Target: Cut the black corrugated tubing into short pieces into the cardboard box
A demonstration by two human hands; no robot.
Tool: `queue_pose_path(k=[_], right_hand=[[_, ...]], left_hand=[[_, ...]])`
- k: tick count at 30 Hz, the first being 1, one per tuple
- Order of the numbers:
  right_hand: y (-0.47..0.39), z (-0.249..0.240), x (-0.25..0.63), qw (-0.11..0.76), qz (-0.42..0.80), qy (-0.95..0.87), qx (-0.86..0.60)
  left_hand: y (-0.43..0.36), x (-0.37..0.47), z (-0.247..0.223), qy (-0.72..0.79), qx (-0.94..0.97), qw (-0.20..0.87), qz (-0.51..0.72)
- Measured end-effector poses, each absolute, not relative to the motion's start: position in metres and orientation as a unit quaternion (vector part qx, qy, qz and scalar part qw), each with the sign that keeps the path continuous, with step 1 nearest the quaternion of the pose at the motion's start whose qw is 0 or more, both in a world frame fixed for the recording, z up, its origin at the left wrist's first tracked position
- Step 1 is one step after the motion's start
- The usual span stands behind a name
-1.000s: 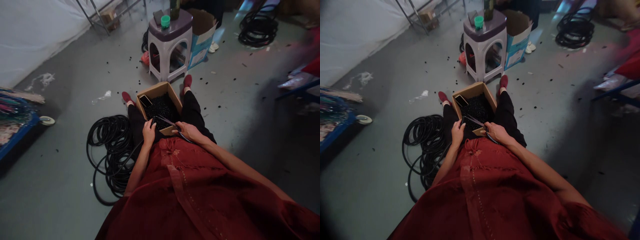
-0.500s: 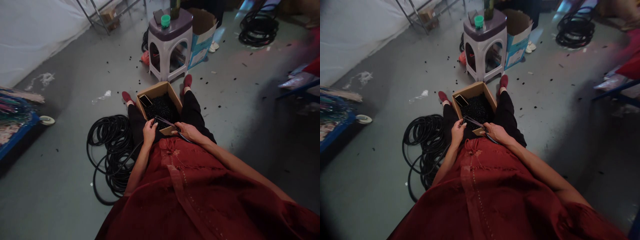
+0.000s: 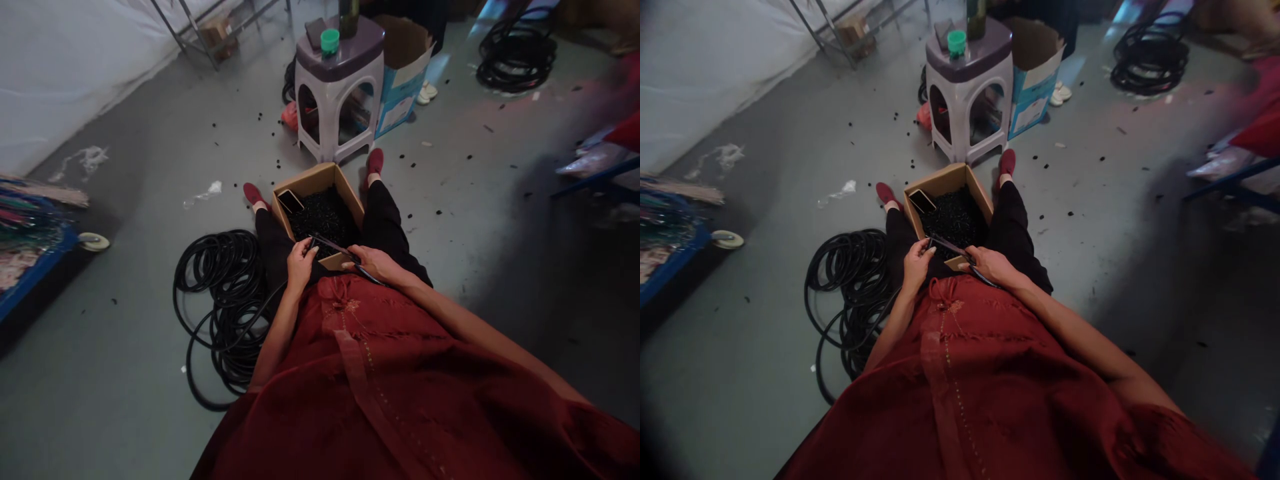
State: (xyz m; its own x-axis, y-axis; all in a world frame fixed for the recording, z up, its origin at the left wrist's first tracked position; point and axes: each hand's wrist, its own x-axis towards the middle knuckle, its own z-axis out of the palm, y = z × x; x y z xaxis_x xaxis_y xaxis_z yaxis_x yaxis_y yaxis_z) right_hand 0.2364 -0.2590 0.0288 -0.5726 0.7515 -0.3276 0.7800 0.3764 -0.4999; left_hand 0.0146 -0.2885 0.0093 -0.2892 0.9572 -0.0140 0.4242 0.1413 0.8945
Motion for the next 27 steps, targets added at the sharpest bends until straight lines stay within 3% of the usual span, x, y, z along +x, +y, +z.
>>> queue_pose_path(k=[27], right_hand=[[-0.2574, 0.0322, 0.2361, 0.035, -0.302, 0.839, 0.452]], left_hand=[[-0.2888, 0.0119, 0.0041, 0.67, 0.538, 0.323, 0.396]])
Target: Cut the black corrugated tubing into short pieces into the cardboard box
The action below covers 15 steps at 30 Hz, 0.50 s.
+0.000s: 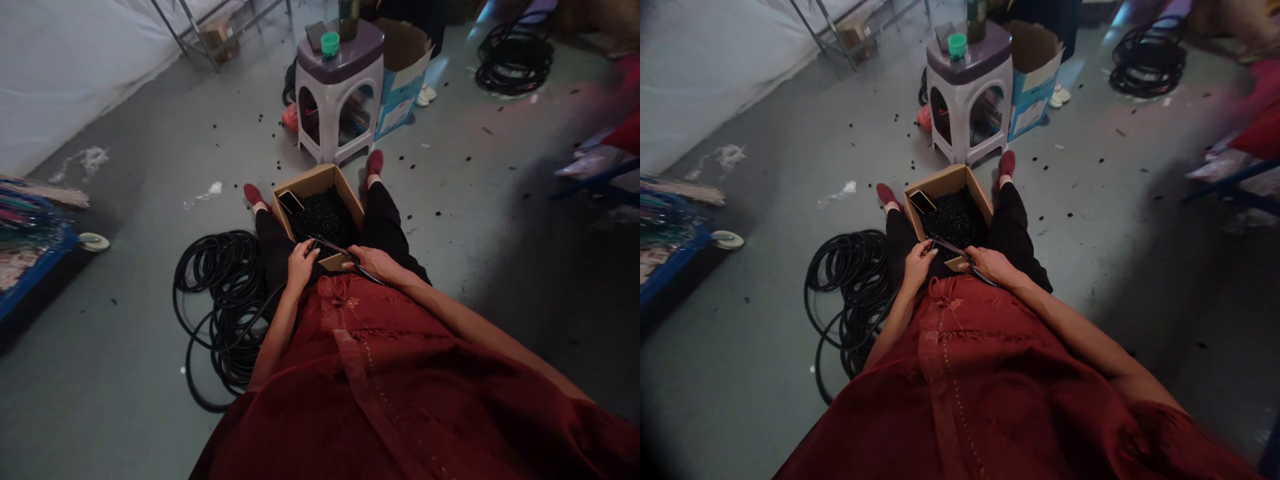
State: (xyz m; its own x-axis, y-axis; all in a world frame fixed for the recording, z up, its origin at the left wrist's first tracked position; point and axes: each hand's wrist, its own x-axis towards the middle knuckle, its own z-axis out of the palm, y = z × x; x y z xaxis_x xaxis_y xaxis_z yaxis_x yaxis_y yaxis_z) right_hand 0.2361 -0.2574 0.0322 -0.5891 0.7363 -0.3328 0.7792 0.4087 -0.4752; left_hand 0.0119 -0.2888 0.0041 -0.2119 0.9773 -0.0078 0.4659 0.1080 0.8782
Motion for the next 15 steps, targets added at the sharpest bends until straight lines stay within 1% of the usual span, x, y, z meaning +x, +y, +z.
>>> queue_pose_path(k=[5, 15], right_hand=[[-0.2575, 0.0321, 0.236, 0.041, -0.292, 0.842, 0.452], [-0.2571, 0.0308, 0.2356, 0.053, -0.294, 0.832, 0.467]], left_hand=[[-0.2898, 0.014, 0.0044, 0.673, 0.524, 0.347, 0.39], [-0.2964, 0.0103, 0.0016, 0.685, 0.569, 0.306, 0.337]])
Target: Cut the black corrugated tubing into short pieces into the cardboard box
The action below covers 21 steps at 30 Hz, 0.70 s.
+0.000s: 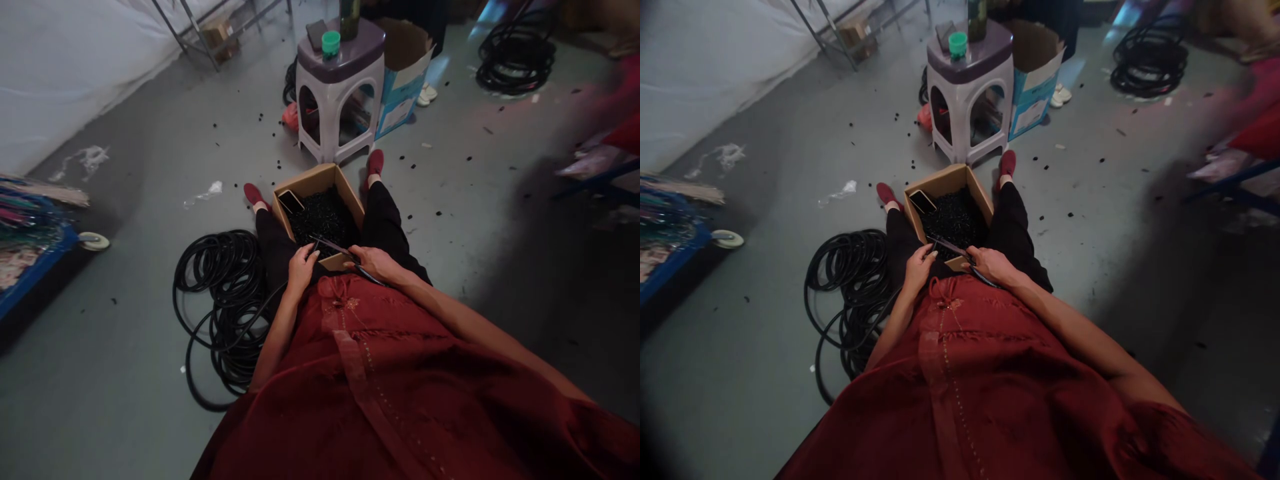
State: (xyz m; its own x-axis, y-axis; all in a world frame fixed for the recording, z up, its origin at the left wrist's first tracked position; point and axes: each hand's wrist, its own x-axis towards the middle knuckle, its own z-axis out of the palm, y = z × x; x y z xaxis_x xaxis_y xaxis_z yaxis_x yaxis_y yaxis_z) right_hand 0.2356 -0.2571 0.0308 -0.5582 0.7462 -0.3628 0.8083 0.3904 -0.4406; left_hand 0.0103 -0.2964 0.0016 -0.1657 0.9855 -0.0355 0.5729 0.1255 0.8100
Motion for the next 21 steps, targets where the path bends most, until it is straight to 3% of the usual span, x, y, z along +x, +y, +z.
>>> queue_pose_path(k=[21], right_hand=[[-0.2555, 0.0335, 0.2337, 0.032, -0.338, 0.828, 0.445]], left_hand=[[-0.2943, 0.009, 0.0036, 0.643, 0.657, 0.26, 0.295]])
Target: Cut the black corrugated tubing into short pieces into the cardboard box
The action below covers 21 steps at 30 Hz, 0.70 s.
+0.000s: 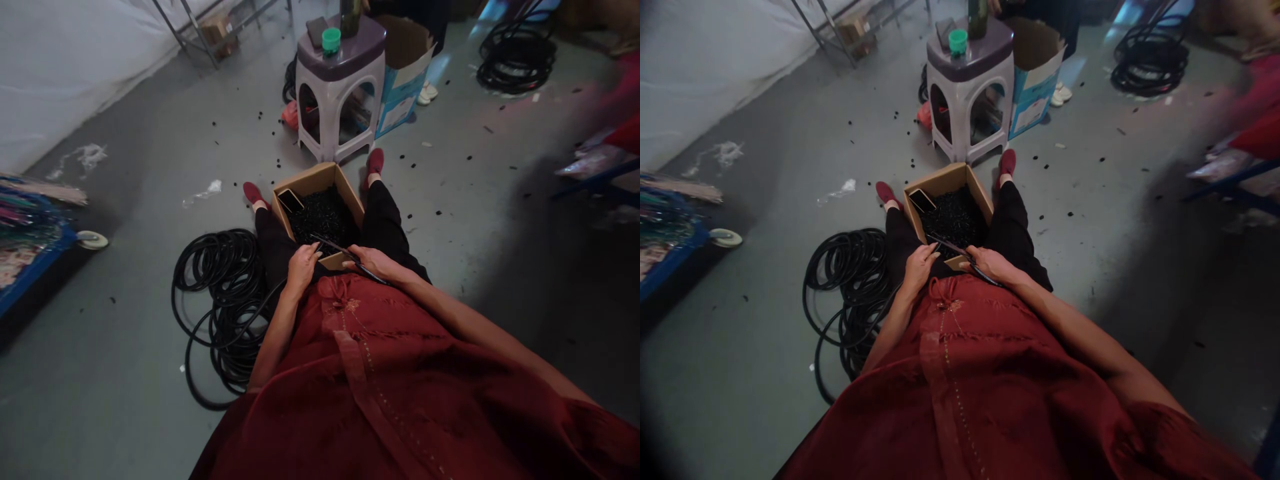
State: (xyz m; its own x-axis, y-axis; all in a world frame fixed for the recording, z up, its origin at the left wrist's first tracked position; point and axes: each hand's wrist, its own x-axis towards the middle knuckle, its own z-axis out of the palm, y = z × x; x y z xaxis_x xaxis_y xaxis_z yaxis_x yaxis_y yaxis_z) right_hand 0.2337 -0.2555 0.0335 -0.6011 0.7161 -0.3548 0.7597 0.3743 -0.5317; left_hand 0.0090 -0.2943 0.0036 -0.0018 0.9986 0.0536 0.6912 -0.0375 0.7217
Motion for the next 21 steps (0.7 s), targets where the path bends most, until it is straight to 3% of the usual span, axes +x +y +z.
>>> queue_pose_path(k=[21], right_hand=[[-0.2587, 0.0309, 0.2341, 0.044, -0.335, 0.806, 0.486]], left_hand=[[-0.2923, 0.0143, 0.0013, 0.657, 0.605, 0.336, 0.299]])
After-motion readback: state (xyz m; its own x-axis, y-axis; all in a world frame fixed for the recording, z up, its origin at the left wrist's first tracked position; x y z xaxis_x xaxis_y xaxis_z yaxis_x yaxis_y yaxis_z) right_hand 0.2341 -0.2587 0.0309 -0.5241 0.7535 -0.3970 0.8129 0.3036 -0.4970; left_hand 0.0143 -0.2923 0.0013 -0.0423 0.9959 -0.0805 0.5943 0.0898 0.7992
